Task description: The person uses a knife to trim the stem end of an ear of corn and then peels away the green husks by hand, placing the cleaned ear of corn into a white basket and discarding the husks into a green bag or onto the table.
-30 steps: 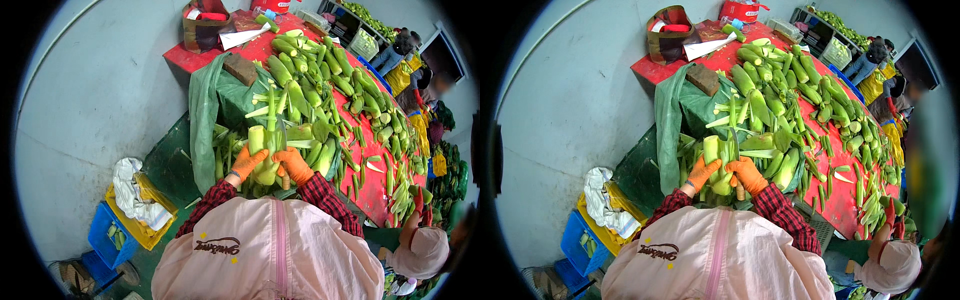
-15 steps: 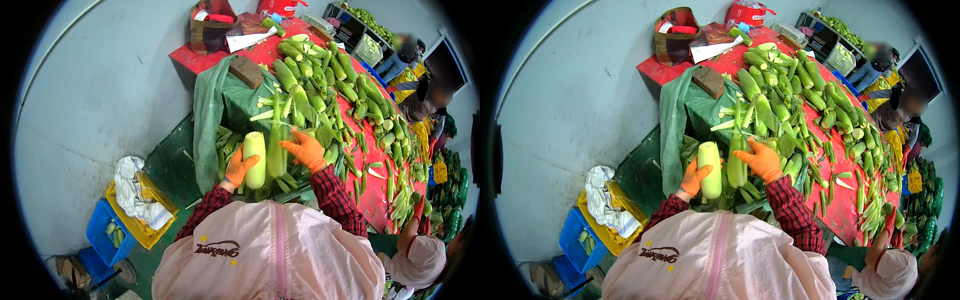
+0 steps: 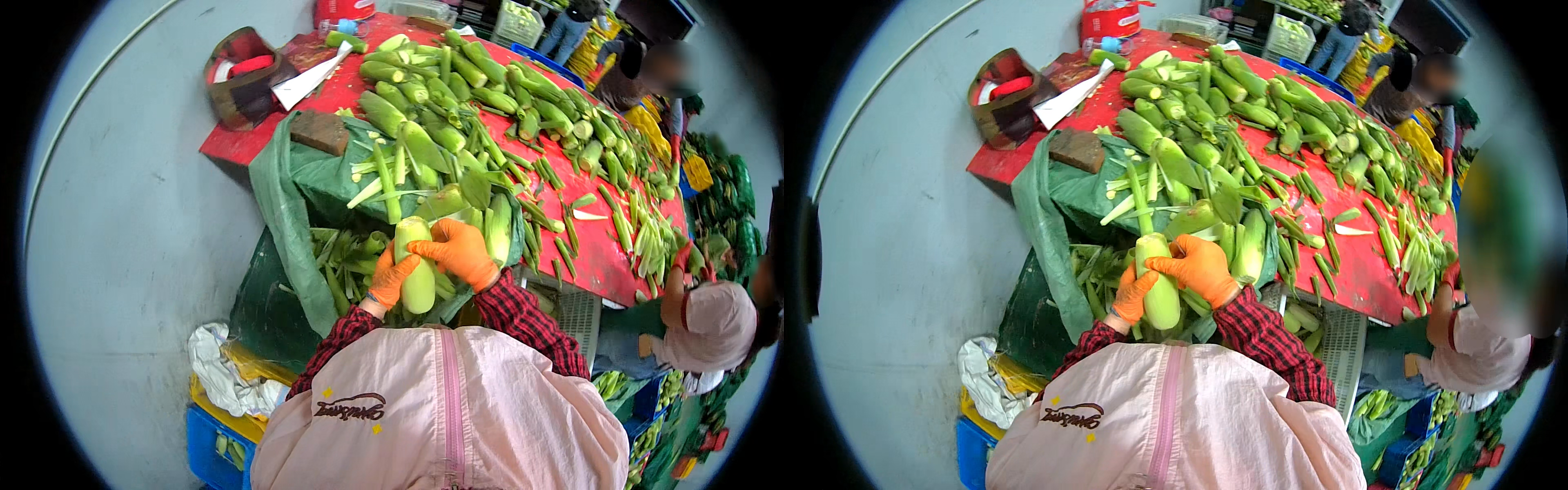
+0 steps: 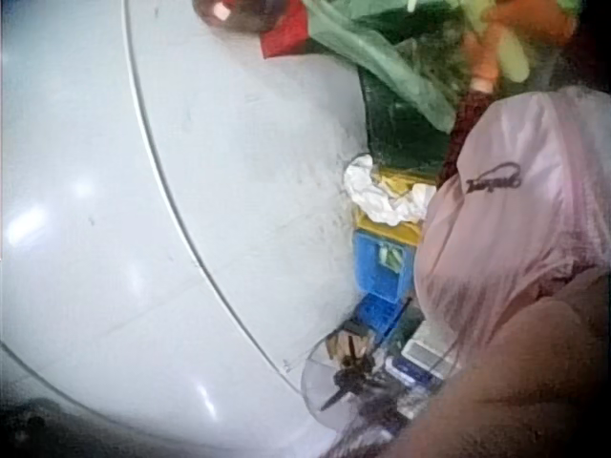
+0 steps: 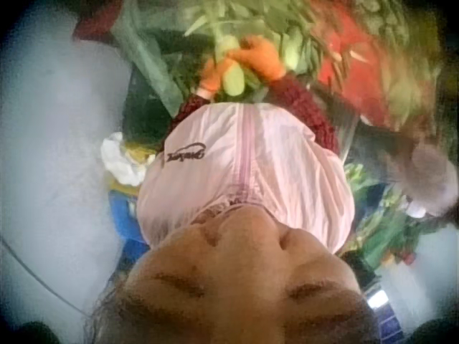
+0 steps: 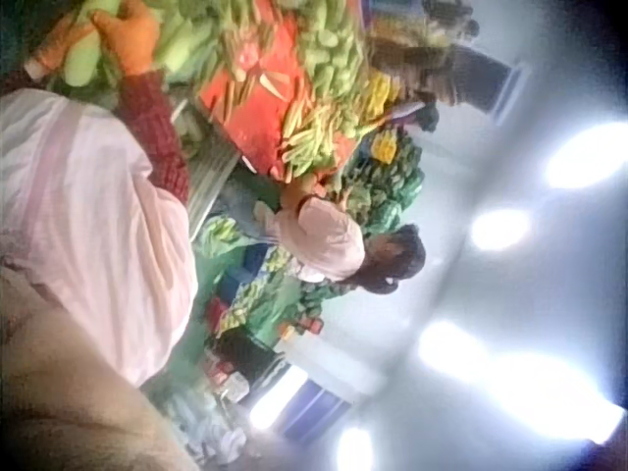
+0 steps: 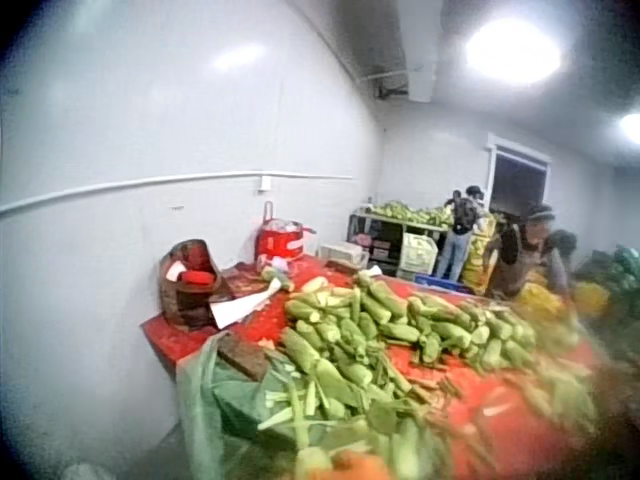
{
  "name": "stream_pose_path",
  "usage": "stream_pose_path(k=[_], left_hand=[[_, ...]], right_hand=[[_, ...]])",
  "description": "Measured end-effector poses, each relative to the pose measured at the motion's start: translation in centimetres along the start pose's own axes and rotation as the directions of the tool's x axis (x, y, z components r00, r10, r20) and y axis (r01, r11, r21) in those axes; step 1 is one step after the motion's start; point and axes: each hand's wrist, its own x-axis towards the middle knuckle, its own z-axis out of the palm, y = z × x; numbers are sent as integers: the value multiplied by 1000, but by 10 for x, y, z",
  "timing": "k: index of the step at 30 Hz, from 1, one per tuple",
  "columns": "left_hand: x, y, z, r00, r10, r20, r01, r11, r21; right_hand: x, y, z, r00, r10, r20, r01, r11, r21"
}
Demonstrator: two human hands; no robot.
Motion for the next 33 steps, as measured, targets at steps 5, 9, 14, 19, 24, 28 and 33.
stream_pose_path(k=[5,9,14,19,24,28,33], left_hand=[[-16,4,-8,995,100,-5,-100,982,-162],[-28,30,-3,964,198,176,-133,937,-323],[-53,25,-9,971,206,-123,-240,816,-527],[-73,25,-65,961,221,-168,-275,830,-485],[-64,45,-59,936,222,-273,-261,958,-118],[-36,48,-6,975,167,-145,-98,914,393],[4,22,69,922,83,379,-358,554,751]], right_hand=[[16,-4,23,942,-290,170,303,951,-56],[12,-36,39,885,-175,431,39,951,307],[20,-64,41,894,-134,428,-44,923,382],[36,-87,6,953,-300,33,258,865,431],[36,-40,14,985,-101,137,133,959,-252],[-5,-14,30,982,-20,190,-19,979,203],[-60,13,-43,985,162,-63,-121,897,424]])
